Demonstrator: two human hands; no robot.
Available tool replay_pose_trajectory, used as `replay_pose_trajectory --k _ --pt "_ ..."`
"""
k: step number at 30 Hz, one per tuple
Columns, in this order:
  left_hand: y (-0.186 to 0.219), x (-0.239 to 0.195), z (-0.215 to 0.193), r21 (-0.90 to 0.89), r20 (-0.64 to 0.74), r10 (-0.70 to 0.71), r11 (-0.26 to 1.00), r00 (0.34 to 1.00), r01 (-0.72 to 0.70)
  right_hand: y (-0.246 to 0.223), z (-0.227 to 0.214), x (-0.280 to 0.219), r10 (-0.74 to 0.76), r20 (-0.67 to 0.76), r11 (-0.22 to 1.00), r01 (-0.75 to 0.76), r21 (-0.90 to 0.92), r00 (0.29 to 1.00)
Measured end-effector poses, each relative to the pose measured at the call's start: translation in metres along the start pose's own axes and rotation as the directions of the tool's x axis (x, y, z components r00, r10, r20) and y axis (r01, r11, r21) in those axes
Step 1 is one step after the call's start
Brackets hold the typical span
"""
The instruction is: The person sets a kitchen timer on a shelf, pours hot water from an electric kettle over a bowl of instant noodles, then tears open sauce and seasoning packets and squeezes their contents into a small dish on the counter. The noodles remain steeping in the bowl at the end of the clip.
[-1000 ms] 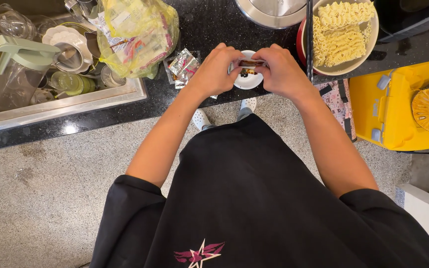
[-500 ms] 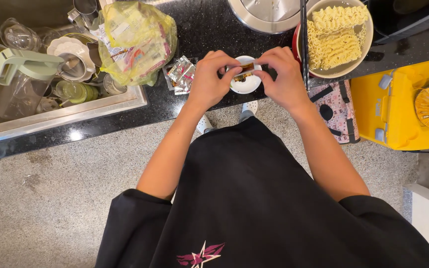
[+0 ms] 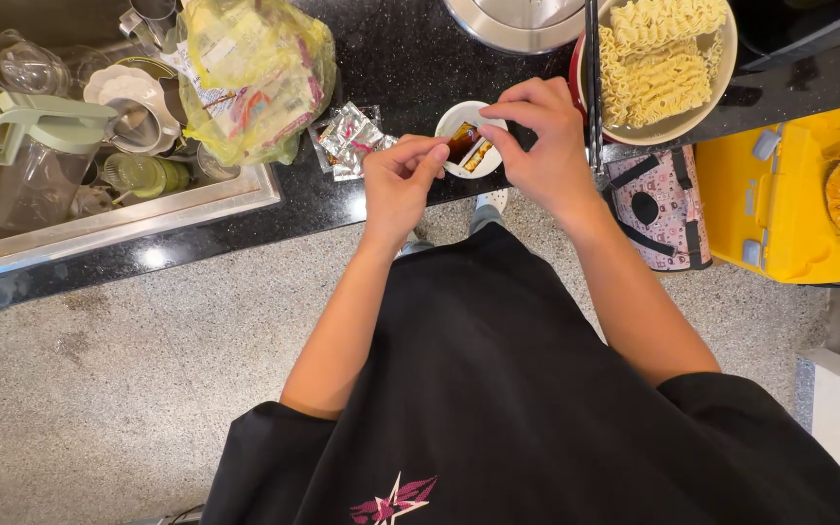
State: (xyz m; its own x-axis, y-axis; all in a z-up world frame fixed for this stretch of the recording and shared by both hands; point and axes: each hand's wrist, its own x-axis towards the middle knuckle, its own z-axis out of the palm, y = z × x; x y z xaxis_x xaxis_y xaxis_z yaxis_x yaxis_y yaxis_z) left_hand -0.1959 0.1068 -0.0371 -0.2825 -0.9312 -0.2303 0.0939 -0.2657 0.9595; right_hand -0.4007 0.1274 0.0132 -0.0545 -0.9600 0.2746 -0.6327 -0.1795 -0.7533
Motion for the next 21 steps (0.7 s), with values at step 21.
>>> replay_pose_trajectory --k 21 --pt "0.071 0.038 0.010 0.587 0.499 0.296 0.576 0.815 -0.569 0.003 -0.012 0.013 -0.139 0.203 0.989 0.146 -0.016 0.969"
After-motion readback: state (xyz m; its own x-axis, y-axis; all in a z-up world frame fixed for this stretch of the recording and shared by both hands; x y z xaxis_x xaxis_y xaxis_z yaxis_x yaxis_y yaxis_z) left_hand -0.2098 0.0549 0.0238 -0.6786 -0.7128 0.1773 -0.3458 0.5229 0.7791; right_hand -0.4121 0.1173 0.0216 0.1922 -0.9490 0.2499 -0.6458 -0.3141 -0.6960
